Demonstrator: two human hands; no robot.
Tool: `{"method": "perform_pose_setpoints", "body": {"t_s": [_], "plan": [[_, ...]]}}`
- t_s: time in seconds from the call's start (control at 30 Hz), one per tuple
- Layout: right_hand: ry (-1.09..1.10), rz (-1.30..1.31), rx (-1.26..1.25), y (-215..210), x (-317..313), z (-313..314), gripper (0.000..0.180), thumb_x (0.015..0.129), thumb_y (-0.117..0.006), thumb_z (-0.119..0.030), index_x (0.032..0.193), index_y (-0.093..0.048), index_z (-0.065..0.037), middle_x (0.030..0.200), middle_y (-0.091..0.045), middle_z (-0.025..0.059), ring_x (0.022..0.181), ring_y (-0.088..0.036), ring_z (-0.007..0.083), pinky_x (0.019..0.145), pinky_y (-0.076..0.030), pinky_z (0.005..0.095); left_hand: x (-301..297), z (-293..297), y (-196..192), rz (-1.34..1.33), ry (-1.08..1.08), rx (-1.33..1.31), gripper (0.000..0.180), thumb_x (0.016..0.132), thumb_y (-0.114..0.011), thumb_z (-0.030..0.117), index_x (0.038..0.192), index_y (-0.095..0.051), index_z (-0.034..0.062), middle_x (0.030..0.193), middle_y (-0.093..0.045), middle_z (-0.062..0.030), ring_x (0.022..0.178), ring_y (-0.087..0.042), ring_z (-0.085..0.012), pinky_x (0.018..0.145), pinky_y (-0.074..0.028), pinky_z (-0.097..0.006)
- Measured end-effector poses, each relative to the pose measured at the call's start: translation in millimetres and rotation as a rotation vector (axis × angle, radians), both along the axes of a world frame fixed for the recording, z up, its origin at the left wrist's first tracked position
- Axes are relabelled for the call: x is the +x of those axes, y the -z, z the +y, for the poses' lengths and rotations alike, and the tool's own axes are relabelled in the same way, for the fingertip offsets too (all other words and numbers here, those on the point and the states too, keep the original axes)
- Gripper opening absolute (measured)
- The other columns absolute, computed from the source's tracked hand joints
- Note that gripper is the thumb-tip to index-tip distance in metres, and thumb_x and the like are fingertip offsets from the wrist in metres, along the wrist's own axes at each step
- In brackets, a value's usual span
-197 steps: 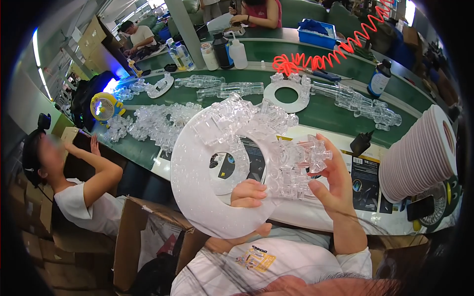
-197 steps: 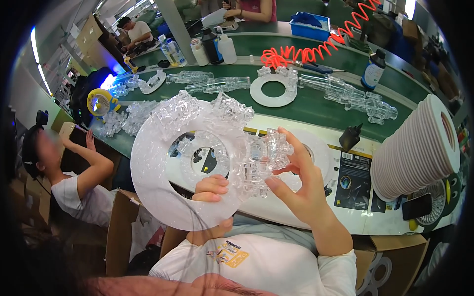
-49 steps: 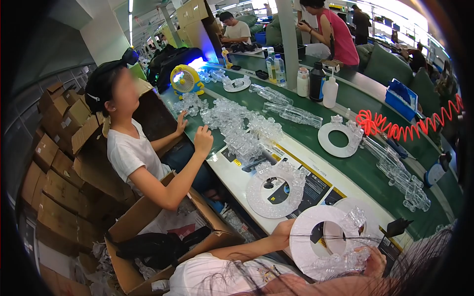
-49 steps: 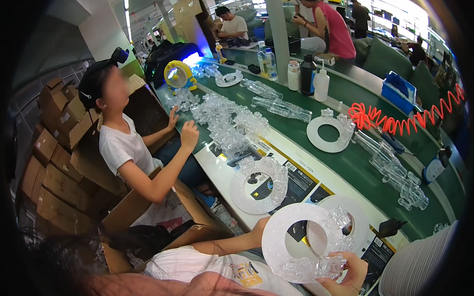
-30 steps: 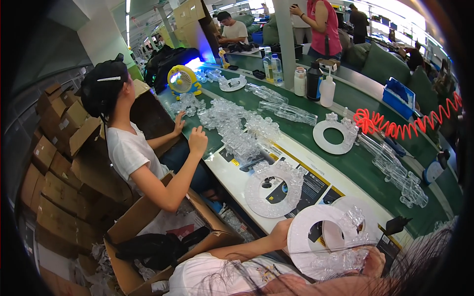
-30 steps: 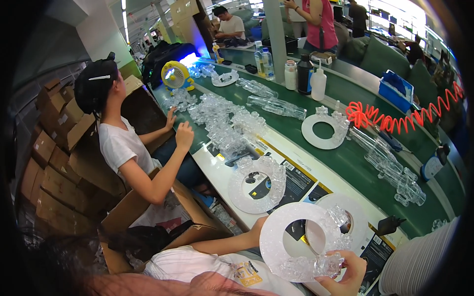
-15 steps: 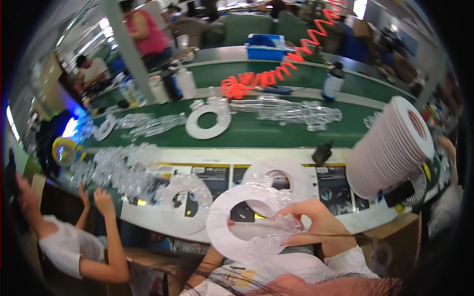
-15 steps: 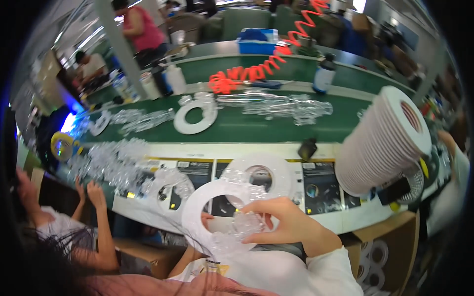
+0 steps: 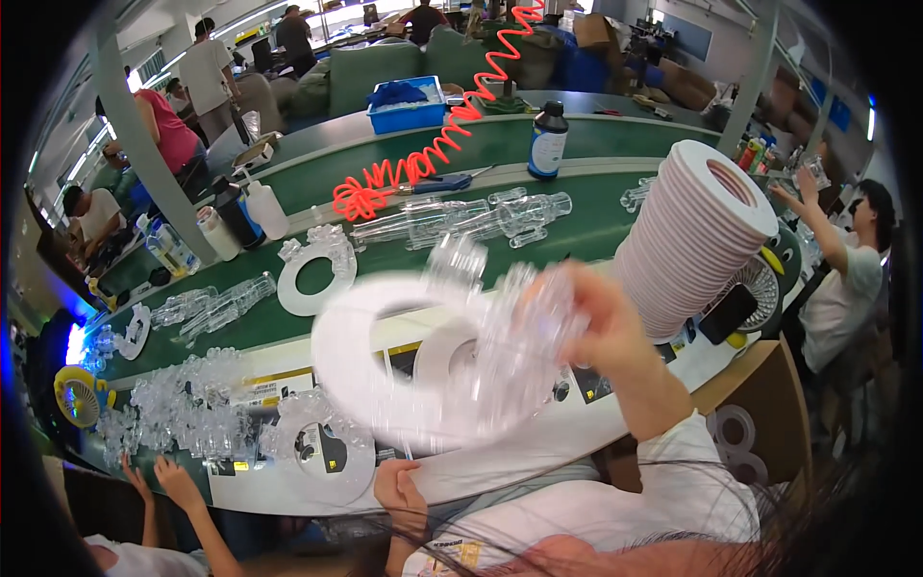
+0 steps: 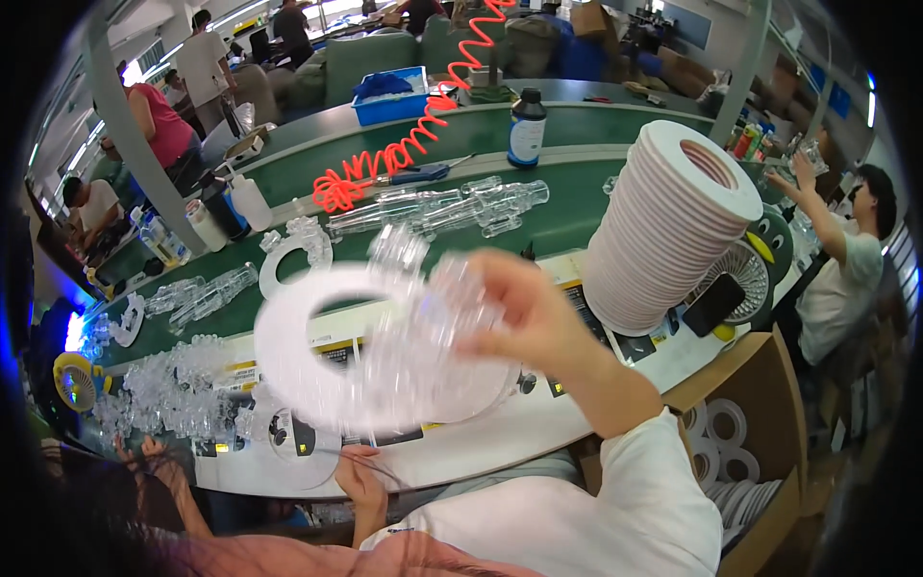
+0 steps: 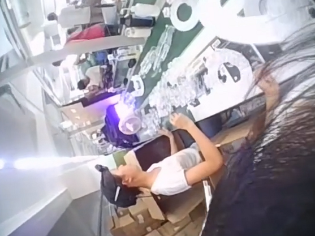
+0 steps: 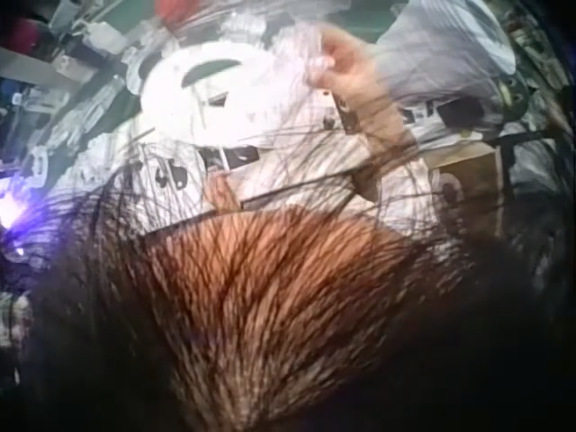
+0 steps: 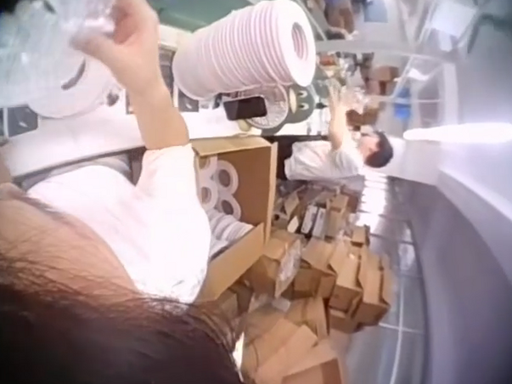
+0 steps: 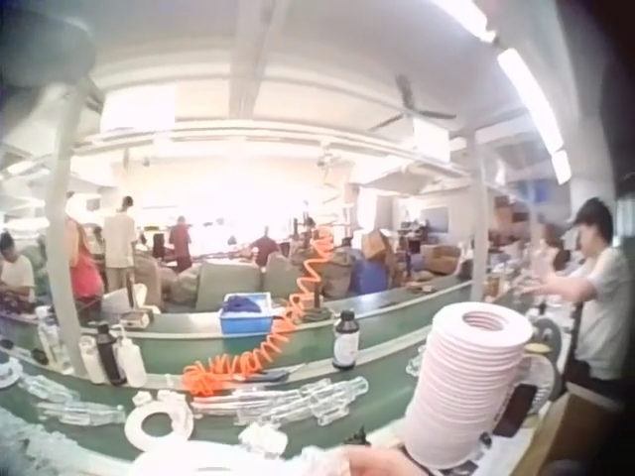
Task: Assembling circular LED light components and diffusers on a factory assembly line.
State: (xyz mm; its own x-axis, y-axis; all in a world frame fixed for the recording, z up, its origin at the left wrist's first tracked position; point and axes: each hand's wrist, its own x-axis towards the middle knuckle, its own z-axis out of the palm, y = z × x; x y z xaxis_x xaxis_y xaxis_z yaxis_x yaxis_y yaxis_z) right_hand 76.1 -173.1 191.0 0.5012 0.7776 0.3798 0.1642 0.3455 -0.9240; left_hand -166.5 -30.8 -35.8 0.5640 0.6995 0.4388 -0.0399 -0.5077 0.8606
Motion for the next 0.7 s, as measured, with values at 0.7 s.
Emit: {"method": "perform_pose_setpoints", "body": {"t_s": [0.7], "plan": [[1.255,0.311,-0.131,91.2,371.3,39.7,0.033,0.071,-0.08,-0.019,0.087,-0.058,-0.001,0.075,-0.059,0.0076,0.055,-0.052,0.0177,0.043,-0.041,0.0299,6.3,1.0,-31.0,-0.125,-0.09,-0.197,0.038,0.097,-0.038,0.023,0.073,-0.057,0.0004,0.07,-0.056,-0.0117,0.064,-0.054,-0.021,0.061,-0.041,-0.031]]}}
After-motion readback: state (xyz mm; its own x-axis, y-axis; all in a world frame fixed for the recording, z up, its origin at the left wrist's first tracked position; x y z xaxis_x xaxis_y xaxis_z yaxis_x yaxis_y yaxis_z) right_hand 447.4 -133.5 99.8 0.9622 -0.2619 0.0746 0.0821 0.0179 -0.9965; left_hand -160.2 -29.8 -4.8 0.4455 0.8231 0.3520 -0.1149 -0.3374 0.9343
